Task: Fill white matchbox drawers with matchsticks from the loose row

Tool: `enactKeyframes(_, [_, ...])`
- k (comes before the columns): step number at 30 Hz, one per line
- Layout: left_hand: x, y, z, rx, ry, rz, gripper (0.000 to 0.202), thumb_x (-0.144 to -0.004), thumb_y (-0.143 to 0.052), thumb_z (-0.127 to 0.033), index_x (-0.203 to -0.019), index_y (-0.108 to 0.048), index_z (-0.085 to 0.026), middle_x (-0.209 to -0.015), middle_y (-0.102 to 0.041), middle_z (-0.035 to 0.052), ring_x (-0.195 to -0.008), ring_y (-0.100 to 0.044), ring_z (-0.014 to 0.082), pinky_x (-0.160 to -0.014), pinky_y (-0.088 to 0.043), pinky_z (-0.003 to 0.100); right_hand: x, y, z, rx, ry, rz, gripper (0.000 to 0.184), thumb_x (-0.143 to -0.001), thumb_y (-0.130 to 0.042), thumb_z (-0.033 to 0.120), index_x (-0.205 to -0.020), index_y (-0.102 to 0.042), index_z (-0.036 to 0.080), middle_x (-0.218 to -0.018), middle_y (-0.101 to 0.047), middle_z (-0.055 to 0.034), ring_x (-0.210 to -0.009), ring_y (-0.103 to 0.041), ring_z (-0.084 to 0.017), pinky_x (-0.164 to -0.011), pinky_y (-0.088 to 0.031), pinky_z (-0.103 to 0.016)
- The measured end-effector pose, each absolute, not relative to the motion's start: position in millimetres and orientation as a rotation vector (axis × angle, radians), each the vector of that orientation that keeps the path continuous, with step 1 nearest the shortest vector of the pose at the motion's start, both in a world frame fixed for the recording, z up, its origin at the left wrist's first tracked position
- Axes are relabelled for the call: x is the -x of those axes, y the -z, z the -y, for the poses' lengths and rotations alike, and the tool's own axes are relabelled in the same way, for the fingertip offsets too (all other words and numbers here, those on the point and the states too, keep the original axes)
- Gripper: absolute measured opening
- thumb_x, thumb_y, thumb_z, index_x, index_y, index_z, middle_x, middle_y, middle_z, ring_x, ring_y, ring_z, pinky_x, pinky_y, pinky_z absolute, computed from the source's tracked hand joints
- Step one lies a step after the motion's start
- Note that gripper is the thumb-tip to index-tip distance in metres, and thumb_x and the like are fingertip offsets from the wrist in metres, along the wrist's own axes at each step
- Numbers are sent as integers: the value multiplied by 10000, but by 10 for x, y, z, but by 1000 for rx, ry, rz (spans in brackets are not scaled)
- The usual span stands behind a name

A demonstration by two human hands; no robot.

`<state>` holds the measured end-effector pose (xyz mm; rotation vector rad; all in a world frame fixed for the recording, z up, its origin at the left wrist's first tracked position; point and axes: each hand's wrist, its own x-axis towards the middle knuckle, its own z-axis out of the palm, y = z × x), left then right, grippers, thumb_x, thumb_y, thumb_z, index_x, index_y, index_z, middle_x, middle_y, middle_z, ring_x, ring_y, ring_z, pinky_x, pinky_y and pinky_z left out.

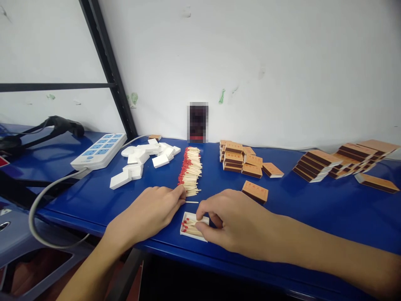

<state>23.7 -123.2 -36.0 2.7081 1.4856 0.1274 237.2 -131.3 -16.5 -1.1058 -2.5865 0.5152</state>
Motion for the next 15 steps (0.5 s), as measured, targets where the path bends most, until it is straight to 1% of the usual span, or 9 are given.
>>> enactKeyframes(2, [-230,318,1293,-2678,-184,-1450,273,-1024,-284,-331,-1011,-520,-194,-798,-648,39,-704,-627,224,-613,-382,313,-2380,139,1286,1074,-428,2558,142,-792,-578,211,-704,-687,190,-544,-535,36,-493,-405,-77,-509,-243,-238])
enactKeyframes(4, [-228,265,1375,-2613,-237,-1345,245,-1024,-302,-327,-975,-511,-209,-795,-630,10,-695,-599,190,-617,-370,292,-2403,102,1255,1018,-380,2515,167,-815,-555,200,-691,-663,174,-537,-511,42,-481,-387,-67,-512,-256,-229])
enactKeyframes(6, [-236,217,1451,-2584,-209,-1238,210,-1011,-351,-313,-895,-499,-219,-732,-594,-26,-647,-556,160,-591,-338,274,-2432,74,1233,966,-417,2504,182,-844,-533,207,-709,-650,172,-529,-493,52,-466,-377,-57,-503,-268,-214])
enactKeyframes(10, [-253,179,1502,-2550,-231,-1176,182,-993,-401,-274,-865,-516,-218,-766,-595,-34,-667,-537,141,-600,-317,262,-2458,86,1241,979,-547,2590,177,-884,-530,284,-792,-648,190,-533,-484,58,-485,-407,-68,-495,-277,-213])
enactKeyframes(12, [-244,185,1484,-2510,-253,-1155,197,-998,-389,-289,-885,-536,-221,-747,-585,-37,-660,-529,136,-605,-320,258,-2452,112,1258,974,-542,2638,191,-883,-542,313,-778,-630,180,-597,-519,37,-554,-449,-86,-524,-304,-223])
enactKeyframes(15, [-210,221,1448,-2463,-285,-1138,196,-994,-388,-294,-906,-549,-225,-705,-554,-43,-626,-498,128,-593,-322,252,-2439,148,1276,946,-567,2655,175,-835,-614,340,-815,-618,166,-810,-585,-6,-676,-503,-109,-569,-353,-230])
